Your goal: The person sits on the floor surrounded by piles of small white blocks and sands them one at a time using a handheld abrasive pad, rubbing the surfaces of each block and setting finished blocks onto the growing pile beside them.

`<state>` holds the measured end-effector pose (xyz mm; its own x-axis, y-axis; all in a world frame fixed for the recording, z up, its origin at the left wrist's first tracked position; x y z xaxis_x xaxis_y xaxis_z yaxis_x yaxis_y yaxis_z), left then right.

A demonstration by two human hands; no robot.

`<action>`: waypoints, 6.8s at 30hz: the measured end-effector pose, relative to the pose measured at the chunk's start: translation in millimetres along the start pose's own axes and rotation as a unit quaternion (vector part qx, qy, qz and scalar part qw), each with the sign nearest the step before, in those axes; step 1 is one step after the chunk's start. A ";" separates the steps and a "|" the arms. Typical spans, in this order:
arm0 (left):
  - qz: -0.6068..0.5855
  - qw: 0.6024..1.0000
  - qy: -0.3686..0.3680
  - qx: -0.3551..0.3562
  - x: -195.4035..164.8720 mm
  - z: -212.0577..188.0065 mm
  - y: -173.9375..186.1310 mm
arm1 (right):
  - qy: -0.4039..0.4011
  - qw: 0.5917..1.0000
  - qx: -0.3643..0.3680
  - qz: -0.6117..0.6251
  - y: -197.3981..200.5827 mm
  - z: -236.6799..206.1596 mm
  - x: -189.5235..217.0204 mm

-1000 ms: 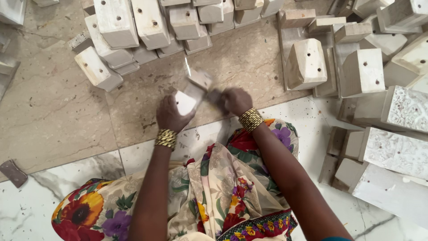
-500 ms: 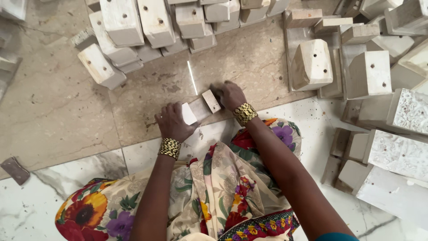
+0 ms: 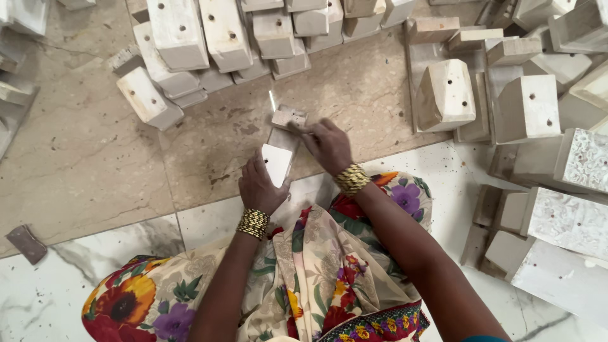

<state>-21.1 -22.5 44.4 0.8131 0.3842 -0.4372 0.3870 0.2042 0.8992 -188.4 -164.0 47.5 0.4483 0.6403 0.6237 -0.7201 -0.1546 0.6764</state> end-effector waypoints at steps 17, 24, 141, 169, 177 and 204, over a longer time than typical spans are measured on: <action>0.012 1.000 -0.018 0.001 -20.0 -6.9 -8.2 | 0.109 0.940 0.275 -0.168 -20.9 -3.1 -13.4; 0.005 1.000 -0.012 -0.014 -21.2 -7.2 -8.2 | -0.046 0.992 0.115 -0.038 23.6 3.2 -18.3; -0.235 0.951 0.183 0.082 28.4 16.5 18.5 | -0.337 0.696 -0.099 0.627 -59.9 -44.7 32.4; -0.277 0.936 0.153 0.153 13.8 24.4 12.0 | -0.369 0.879 0.060 0.295 -56.3 -90.6 49.8; -0.116 0.988 -0.015 0.104 -7.3 8.8 27.9 | -0.375 0.696 -0.137 0.597 -78.0 -90.5 34.1; -0.147 0.989 -0.028 -0.011 26.9 -1.7 -8.8 | 0.173 0.980 0.062 -0.072 -72.3 -64.6 87.0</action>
<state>-3.4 -12.5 24.8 0.6898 0.2562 -0.6771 0.6011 0.3187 0.7329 -131.6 -48.5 27.6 0.3183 0.8758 0.3629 -0.5839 -0.1205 0.8028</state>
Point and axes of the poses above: each hand's wrist, its own z-axis towards the middle knuckle, its own y-axis out of the back of the hand, x = y × z, the point moved 3 cm from there along z, towards the middle knuckle, and after that the axes turned 8 degrees about y, right-handed, at the moved point
